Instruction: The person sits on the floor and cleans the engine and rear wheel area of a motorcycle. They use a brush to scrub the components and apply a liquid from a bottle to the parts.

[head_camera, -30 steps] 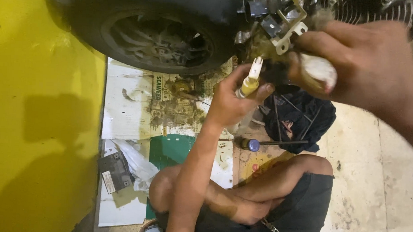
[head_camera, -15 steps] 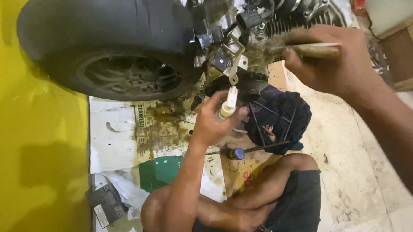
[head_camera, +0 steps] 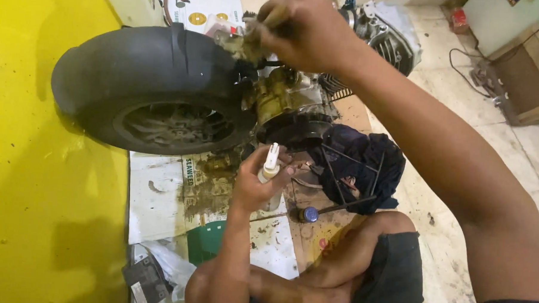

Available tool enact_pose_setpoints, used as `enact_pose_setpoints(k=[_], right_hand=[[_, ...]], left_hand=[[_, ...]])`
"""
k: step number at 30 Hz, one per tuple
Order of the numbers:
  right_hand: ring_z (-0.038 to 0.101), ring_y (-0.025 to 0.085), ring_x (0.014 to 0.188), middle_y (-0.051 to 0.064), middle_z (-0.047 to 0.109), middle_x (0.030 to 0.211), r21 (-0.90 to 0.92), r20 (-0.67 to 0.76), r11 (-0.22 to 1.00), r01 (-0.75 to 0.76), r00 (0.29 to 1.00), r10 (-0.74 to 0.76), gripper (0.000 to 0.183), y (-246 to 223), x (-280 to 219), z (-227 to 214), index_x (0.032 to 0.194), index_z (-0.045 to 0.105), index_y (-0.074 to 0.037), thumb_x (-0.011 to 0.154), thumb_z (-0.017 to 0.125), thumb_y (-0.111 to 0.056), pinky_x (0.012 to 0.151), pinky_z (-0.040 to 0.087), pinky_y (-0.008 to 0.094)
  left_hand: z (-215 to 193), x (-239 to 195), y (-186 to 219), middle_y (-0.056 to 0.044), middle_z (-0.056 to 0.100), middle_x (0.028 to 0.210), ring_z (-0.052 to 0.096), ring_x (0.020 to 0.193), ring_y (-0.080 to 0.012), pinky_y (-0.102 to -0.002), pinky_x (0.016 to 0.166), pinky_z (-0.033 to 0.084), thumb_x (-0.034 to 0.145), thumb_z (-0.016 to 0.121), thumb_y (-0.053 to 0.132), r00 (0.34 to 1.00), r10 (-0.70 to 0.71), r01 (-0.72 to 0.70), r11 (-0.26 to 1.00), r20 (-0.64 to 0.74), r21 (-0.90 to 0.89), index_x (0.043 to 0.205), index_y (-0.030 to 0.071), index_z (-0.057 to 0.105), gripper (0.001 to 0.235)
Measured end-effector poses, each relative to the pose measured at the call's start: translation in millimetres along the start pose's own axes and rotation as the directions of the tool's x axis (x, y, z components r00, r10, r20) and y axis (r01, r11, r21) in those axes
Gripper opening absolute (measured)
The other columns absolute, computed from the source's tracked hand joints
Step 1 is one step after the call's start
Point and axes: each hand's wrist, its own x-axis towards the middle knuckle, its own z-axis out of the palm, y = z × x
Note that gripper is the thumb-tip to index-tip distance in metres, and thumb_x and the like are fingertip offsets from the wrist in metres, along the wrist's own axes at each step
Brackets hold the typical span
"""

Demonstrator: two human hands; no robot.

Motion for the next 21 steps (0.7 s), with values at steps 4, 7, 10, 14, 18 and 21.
enact_pose_setpoints(k=[4, 7, 10, 14, 18, 21], right_hand=[[0.072, 0.027, 0.07, 0.022, 0.073, 0.093, 0.102, 0.1, 0.968, -0.231, 0.97, 0.222, 0.014, -0.2, -6.5, -7.1, 0.096, 0.073, 0.006, 0.099, 0.064, -0.005, 0.054, 0.062, 0.024], [0.067, 0.016, 0.061, 0.015, 0.074, 0.086, 0.146, 0.152, 0.987, -0.064, 0.987, 0.041, 0.011, -15.2, -18.0, -22.8, 0.101, 0.071, 0.002, 0.098, 0.062, -0.004, 0.046, 0.054, 0.02], [0.068, 0.014, 0.063, 0.011, 0.074, 0.085, 0.193, 0.149, 0.98, -0.045, 0.989, 0.016, 0.014, -33.7, -36.0, -34.9, 0.105, 0.069, -0.001, 0.099, 0.06, -0.01, 0.043, 0.051, 0.02], [0.069, 0.025, 0.068, 0.019, 0.072, 0.085, 0.099, 0.091, 0.981, -0.169, 0.983, 0.16, 0.017, -44.8, -74.7, -44.7, 0.1, 0.069, 0.004, 0.092, 0.066, -0.01, 0.053, 0.055, 0.028], [0.068, 0.029, 0.067, 0.017, 0.07, 0.08, -0.069, 0.039, 0.933, -0.352, 0.934, 0.355, 0.02, -44.0, -112.8, -40.3, 0.098, 0.073, -0.001, 0.087, 0.073, -0.017, 0.059, 0.055, 0.033], [0.068, 0.029, 0.079, 0.013, 0.071, 0.09, 0.02, -0.208, 0.916, -0.4, 0.895, 0.395, 0.019, -47.1, -137.0, -33.7, 0.106, 0.074, -0.006, 0.089, 0.076, -0.015, 0.069, 0.054, 0.036]], left_hand=[[1.9, 3.5, -6.3, -0.001, 0.07, 0.099, 0.067, 0.09, -0.0173, -0.037, 0.079, 0.058, 0.077, 0.075, 0.033, 0.995, -0.103, 0.102, 0.993, 0.005, 0.057, 0.118, 0.014, 0.06, 0.048], [3.2, 4.4, -4.4, -0.003, 0.069, 0.099, 0.068, 0.088, -0.0185, -0.038, 0.078, 0.061, 0.076, 0.073, 0.038, 0.993, -0.118, 0.118, 0.992, -0.004, 0.049, 0.123, 0.01, 0.058, 0.056], [0.1, 2.2, 15.7, -0.001, 0.07, 0.096, 0.069, 0.083, -0.017, -0.038, 0.072, 0.057, 0.073, 0.07, 0.046, 0.958, -0.285, 0.287, 0.947, -0.035, 0.145, 0.116, 0.016, 0.06, 0.053], [10.2, 6.6, 0.9, -0.01, 0.071, 0.093, 0.068, 0.088, -0.0229, -0.04, 0.079, 0.054, 0.073, 0.078, 0.037, 0.985, -0.113, 0.124, 0.989, -0.127, 0.076, 0.117, 0.008, 0.062, 0.054], [24.9, 13.2, -4.3, -0.014, 0.072, 0.079, 0.07, 0.078, -0.0315, -0.042, 0.073, 0.052, 0.071, 0.085, 0.034, 0.975, 0.061, -0.035, 0.992, -0.216, 0.122, 0.098, 0.006, 0.069, 0.043], [42.3, 14.6, 18.9, -0.013, 0.071, 0.074, 0.07, 0.072, -0.0275, -0.038, 0.067, 0.052, 0.072, 0.086, 0.036, 0.965, 0.123, -0.078, 0.978, -0.232, 0.193, 0.09, 0.007, 0.071, 0.037]])
